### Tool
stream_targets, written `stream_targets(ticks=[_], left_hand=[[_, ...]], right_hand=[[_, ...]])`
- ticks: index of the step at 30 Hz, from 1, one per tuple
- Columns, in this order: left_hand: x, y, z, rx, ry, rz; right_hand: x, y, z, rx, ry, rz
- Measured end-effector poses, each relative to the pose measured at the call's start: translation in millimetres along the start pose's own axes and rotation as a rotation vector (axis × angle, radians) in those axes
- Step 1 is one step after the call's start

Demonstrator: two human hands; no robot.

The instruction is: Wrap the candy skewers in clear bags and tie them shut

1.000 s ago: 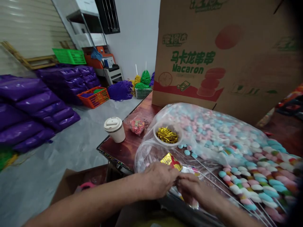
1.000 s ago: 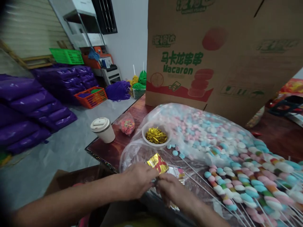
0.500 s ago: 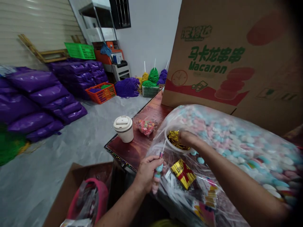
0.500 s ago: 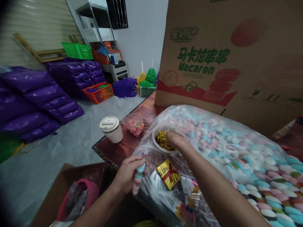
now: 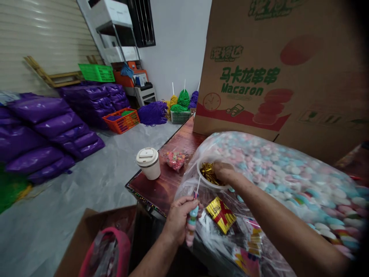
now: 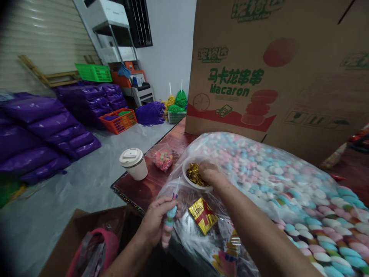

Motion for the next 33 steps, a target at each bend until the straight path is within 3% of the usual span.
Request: stream_targets(ticks=[3, 6, 9, 13, 18, 21, 24, 26, 29, 33], left_hand=[[-2.9, -3.8, 0.2, 0.016, 0.013, -0.011], [3.0, -11.2, -0.3, 0.057, 0.068, -0.001], [17.7, -14.7, 1.0, 0.049, 0.102, 0.050], [50.1, -10.9, 0.9, 0.099, 0.131, 0.190], [87.4, -3.6, 13.3, 0.071, 0.150, 0.264], [99.5, 0.5, 26.1, -0.019, 0.077, 0.285], [107.7, 5.5, 34.2, -0.029, -0.085, 0.276], [116.5, 11.0, 37.8, -0.008, -0.202, 0.329], [128.7, 20.5, 42.7, 0.019, -0.328, 0.407], [131.0, 29.3, 47.7, 0.013, -0.414, 0.482]], right_hand=[[-15.0, -8.2, -1.4, 0.067, 0.045, 0.079], [-31.8, 4.1, -1.9, 0.084, 0.016, 0.110], [-36.7, 44.9, -4.2, 0.091, -0.075, 0.128], [-20.2, 112.2, -6.6, 0.021, -0.295, 0.157], [-9.5, 160.8, -31.9, -0.041, -0.377, -0.046], [-22.9, 185.0, -59.0, -0.007, -0.374, -0.163], [-41.7, 210.5, -75.4, 0.079, -0.522, -0.275], [-42.0, 219.2, -73.1, 0.077, -0.614, -0.186], [-26.8, 217.4, -70.9, 0.124, -0.734, -0.028], [-6.4, 211.0, -85.7, 0.216, -0.843, -0.028]])
Point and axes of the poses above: each hand's wrist, its own y-axis away from the middle knuckle, its own x-axis out of the palm, z = x × y, the point moved 4 cm from there along -y, towards the middle knuckle, and after that the axes turned 14 degrees about x, right-handed, at the moved point
